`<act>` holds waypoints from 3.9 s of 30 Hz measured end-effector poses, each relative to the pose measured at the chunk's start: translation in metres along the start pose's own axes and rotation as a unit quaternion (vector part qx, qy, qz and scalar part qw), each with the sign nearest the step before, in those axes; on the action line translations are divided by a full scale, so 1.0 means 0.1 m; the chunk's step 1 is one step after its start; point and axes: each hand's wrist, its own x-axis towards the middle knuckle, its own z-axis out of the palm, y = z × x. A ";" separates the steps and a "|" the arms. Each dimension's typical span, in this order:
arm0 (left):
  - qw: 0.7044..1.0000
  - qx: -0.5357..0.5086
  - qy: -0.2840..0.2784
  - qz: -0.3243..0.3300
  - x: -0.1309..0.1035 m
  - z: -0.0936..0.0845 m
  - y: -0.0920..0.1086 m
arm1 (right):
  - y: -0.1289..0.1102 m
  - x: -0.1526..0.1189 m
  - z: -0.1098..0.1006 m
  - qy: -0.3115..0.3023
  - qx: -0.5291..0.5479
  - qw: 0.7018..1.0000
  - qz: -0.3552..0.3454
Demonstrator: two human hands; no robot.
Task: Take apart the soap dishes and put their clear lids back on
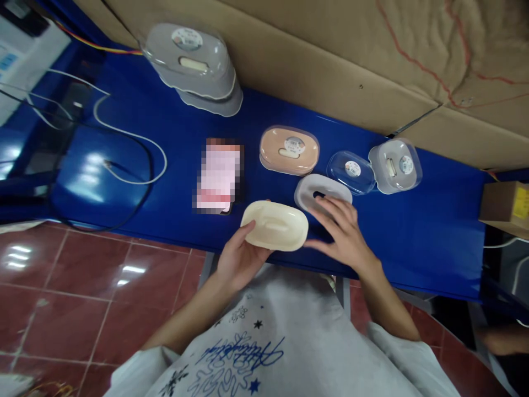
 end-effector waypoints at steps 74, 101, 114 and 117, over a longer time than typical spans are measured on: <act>0.993 -0.077 -0.082 -0.042 0.21 0.30 -0.17 | 0.01 0.11 -0.01 -0.034 0.162 0.986 -0.008; 0.997 0.020 -0.067 0.034 0.30 0.28 -0.23 | 0.11 0.05 0.14 0.044 0.143 0.989 -0.014; 0.857 0.414 -0.038 0.304 0.63 -0.11 -0.23 | 0.42 0.07 0.35 0.066 0.040 0.997 0.029; 0.788 0.506 -0.036 0.349 0.64 -0.08 -0.28 | 0.43 0.12 0.33 0.083 0.021 0.996 0.019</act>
